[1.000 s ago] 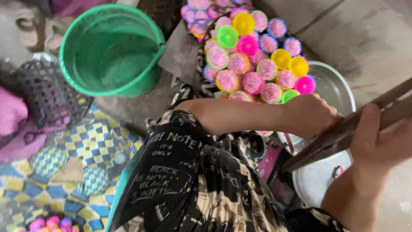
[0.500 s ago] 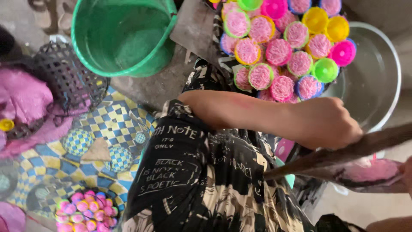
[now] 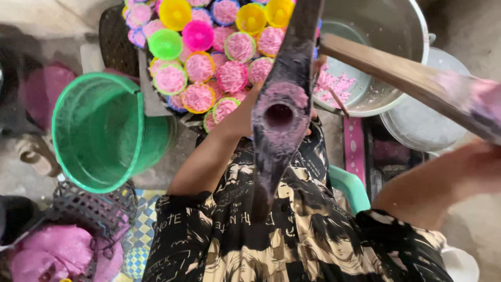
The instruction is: The person scoops pink paste from a basin into a handheld wooden extruder, then presses it with a wooden stick to extrude the paste in thin strands over colorful cups, building up a decorative layer on each cup. They repeat the loading, pressing, and cutting of strands while adding finished cups to a growing batch.
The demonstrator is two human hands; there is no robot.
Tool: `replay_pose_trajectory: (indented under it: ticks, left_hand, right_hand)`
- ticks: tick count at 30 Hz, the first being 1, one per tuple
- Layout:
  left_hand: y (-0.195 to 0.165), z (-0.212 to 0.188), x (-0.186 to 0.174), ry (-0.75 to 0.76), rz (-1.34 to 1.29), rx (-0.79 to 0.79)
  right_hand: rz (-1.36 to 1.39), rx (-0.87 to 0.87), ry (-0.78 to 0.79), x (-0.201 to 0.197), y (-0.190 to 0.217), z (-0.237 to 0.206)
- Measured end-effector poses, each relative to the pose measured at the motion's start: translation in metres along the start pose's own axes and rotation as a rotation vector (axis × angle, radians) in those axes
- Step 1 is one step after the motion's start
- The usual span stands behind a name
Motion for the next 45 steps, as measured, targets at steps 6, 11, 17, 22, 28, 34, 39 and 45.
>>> replay_pose_trajectory:
  ticks: [6, 11, 17, 22, 28, 34, 39, 45]
  left_hand:
    - [-0.006, 0.016, -0.030, -0.288, -0.262, -0.007]
    - [0.018, 0.023, -0.030, -0.279, -0.351, -0.164]
    - [0.064, 0.010, 0.015, -0.007, -0.485, -0.721]
    - [0.081, -0.028, 0.021, -0.117, -0.775, -1.014]
    - [0.075, -0.056, 0.026, -0.246, -0.903, -1.127]
    - [0.073, -0.068, 0.026, -0.289, -0.927, -1.160]
    - [0.067, -0.077, 0.025, -0.292, -0.923, -1.188]
    - [0.070, -0.082, 0.028, -0.288, -0.935, -1.218]
  right_hand:
    - [0.608, 0.406, 0.242, 0.040, -0.102, -0.053]
    - [-0.702, 0.990, 0.967, -0.012, -0.292, -0.112]
    - [-1.155, 0.677, 1.882, -0.077, -0.394, -0.175]
    - [-1.315, 0.602, 1.842, -0.127, -0.411, -0.102]
    - [-1.000, 0.836, 1.837, -0.100, -0.426, -0.142]
    - [-0.923, 0.891, 1.813, -0.105, -0.417, -0.172]
    - [-0.908, 0.771, 1.825, -0.102, -0.384, -0.146]
    - [-1.040, 0.794, 1.903, -0.113, -0.335, -0.113]
Point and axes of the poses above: each hand's wrist, its own z-axis towards the middle knuckle, its own x-axis out of the palm, y = z × x, the point moved 8 cm from there along z, towards the middle knuckle, and after that the axes turned 8 degrees about -x, right-handed, at the moved point
